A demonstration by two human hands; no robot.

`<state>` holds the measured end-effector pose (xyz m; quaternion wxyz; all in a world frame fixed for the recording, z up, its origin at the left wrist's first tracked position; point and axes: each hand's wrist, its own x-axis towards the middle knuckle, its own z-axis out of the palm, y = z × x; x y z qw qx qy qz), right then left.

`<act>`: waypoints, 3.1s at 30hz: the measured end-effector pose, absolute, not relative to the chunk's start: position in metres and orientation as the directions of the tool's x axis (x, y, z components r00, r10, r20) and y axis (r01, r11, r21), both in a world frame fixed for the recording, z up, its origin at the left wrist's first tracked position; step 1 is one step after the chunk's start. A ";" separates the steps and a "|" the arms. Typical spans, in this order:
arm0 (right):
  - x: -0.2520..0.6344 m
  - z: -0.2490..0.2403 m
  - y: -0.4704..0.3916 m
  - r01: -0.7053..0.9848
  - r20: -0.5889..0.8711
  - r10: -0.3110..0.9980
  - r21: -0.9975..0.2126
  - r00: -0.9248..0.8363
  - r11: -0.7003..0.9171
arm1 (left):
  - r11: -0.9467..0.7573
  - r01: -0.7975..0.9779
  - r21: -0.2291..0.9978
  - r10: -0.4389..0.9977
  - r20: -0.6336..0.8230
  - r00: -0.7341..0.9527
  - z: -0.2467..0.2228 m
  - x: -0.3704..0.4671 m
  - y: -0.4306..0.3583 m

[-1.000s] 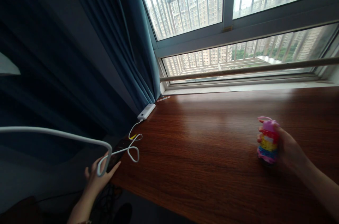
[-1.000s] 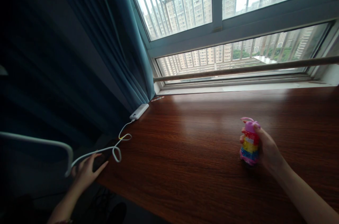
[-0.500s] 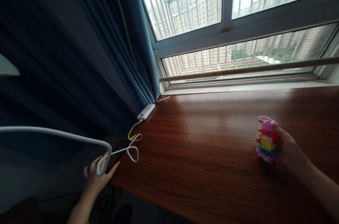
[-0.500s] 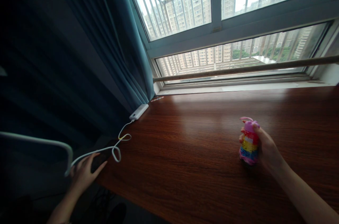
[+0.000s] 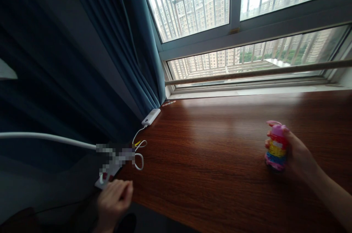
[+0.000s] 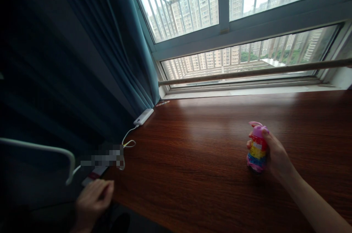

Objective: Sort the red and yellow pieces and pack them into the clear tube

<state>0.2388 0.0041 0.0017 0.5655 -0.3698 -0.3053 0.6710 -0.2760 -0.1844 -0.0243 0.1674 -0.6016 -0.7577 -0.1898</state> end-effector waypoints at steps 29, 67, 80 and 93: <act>0.175 0.013 0.060 -0.261 0.184 0.943 -0.930 0.278 0.259 | -0.345 0.480 0.806 0.939 0.297 0.175 0.008 0.028 0.042; 0.159 -0.009 0.056 -0.224 0.241 0.969 -0.949 -0.053 0.223 | -0.382 0.400 0.833 0.922 0.371 0.108 -0.022 0.045 0.031; 0.265 -0.005 0.137 0.168 0.401 0.886 -0.914 0.233 0.369 | -0.506 0.584 0.635 0.862 0.394 0.320 -0.028 0.048 0.030; 0.308 -0.038 0.162 0.174 0.330 0.918 -0.939 0.220 0.296 | -0.534 0.594 0.602 0.834 0.262 0.486 0.014 0.002 -0.060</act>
